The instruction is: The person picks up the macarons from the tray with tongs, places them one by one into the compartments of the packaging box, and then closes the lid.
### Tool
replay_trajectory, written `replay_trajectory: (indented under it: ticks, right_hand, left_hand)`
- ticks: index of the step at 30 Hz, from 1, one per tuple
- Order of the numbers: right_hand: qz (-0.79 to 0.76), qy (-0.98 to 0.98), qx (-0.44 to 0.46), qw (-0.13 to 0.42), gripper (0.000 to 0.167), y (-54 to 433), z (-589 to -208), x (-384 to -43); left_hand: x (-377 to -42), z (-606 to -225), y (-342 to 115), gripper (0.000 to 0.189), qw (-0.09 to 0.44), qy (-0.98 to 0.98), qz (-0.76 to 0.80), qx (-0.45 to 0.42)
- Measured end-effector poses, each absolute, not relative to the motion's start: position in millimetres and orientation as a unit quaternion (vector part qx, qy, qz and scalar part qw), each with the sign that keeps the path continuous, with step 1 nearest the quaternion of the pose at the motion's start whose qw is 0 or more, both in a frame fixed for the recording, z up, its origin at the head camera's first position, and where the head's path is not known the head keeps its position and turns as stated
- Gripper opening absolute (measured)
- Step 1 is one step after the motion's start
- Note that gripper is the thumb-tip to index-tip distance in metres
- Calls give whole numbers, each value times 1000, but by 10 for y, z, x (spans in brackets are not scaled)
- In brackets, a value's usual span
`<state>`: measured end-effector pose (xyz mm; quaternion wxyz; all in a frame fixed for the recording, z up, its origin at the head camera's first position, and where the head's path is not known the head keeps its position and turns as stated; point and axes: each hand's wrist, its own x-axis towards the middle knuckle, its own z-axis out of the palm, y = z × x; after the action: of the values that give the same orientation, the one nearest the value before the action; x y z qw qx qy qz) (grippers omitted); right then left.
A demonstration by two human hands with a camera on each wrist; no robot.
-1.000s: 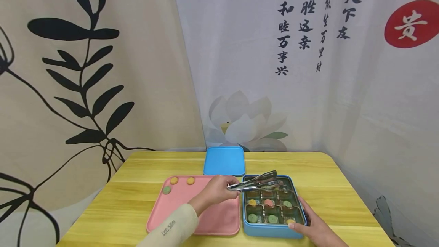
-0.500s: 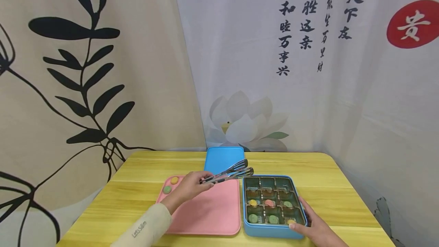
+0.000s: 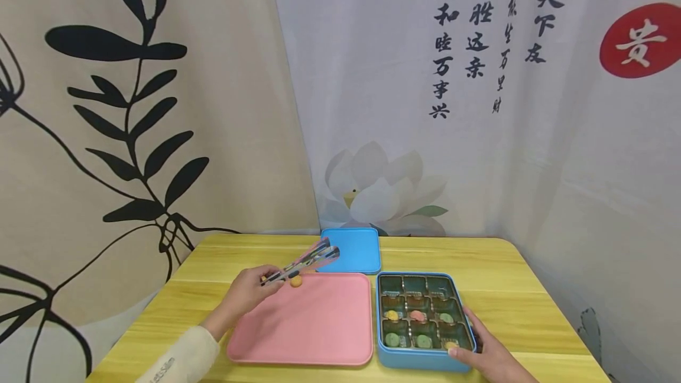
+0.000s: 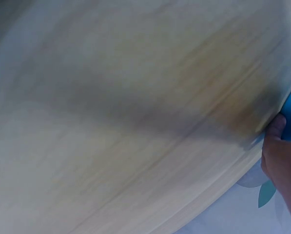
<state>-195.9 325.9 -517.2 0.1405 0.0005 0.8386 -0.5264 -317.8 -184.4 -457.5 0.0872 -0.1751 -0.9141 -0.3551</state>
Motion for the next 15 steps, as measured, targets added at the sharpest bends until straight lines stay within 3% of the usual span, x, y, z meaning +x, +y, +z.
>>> replay_trajectory:
  ticks: [8, 15]
  right_hand:
    - [-536, 831, -2, 146, 93, 3261, -5172, -1959]
    - [-539, 828, -4, 153, 93, 3264, -5152, -1960]
  left_hand:
    - [-3094, -4678, -2262, 24, 62, -915, -386, -100]
    - [-3046, -4786, -2528, 29, 77, -932, -351, -57]
